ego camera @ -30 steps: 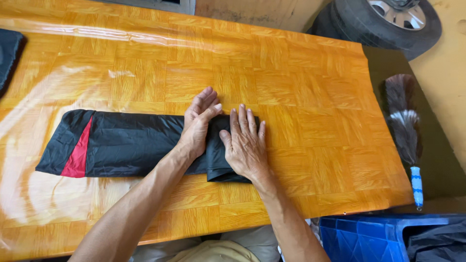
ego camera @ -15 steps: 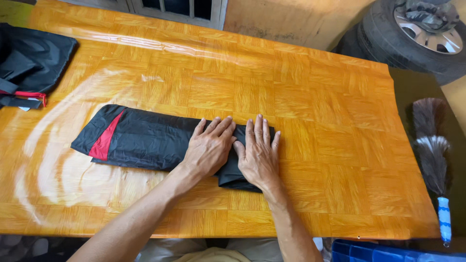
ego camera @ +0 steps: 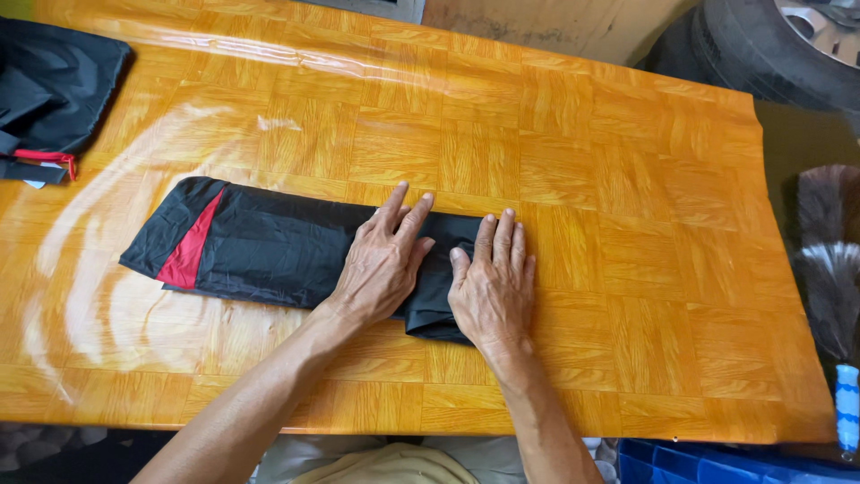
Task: The person folds a long black fabric item on a wooden table, rolling it into a compact bundle. They then secure the bundle using a red strap and place it into a small black pouch.
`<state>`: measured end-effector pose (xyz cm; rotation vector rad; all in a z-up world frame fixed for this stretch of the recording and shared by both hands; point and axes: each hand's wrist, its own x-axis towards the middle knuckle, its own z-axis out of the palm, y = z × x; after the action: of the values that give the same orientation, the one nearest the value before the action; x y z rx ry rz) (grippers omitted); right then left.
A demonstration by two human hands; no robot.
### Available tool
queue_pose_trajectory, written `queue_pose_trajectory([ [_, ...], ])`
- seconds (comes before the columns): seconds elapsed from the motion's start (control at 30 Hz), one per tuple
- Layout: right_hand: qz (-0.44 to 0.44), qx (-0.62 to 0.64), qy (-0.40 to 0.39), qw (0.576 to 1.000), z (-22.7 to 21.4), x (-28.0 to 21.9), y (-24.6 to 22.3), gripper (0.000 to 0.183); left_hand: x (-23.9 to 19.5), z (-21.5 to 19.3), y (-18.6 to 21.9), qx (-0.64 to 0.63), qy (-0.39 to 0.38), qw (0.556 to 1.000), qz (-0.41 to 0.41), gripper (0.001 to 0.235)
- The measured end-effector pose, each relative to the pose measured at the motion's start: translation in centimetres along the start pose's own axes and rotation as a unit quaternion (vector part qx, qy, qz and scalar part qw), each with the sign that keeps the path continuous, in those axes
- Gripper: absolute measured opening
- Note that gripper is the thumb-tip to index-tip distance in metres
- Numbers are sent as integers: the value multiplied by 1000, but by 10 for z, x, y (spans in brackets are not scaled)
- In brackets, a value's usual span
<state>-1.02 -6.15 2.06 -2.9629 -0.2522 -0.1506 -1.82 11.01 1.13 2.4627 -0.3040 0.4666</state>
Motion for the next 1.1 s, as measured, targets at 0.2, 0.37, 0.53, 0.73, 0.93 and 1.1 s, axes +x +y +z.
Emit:
queue_pose_trajectory([
  [0.2,18,5,-39,999,-6,2,-2,69,-6,6,-7,-29,-5,999,12,42],
  [0.37,29,21,-49,998,-6,2,2,72,-8,11,-10,33,12,998,51,40],
  [0.53,27,41,-84,995,-21,1,-2,72,-8,-33,8,43,-145,985,82,74],
  [0.73,33,21,-130,991,-22,6,1,75,-12,-28,11,161,-203,961,93,72],
  [0.93,45,18,-145,988,-35,7,-5,74,-13,-21,7,235,-202,948,77,82],
  [1.1,-8,221,-24,975,-26,0,34,69,-14,-19,1,214,-196,952,94,88],
])
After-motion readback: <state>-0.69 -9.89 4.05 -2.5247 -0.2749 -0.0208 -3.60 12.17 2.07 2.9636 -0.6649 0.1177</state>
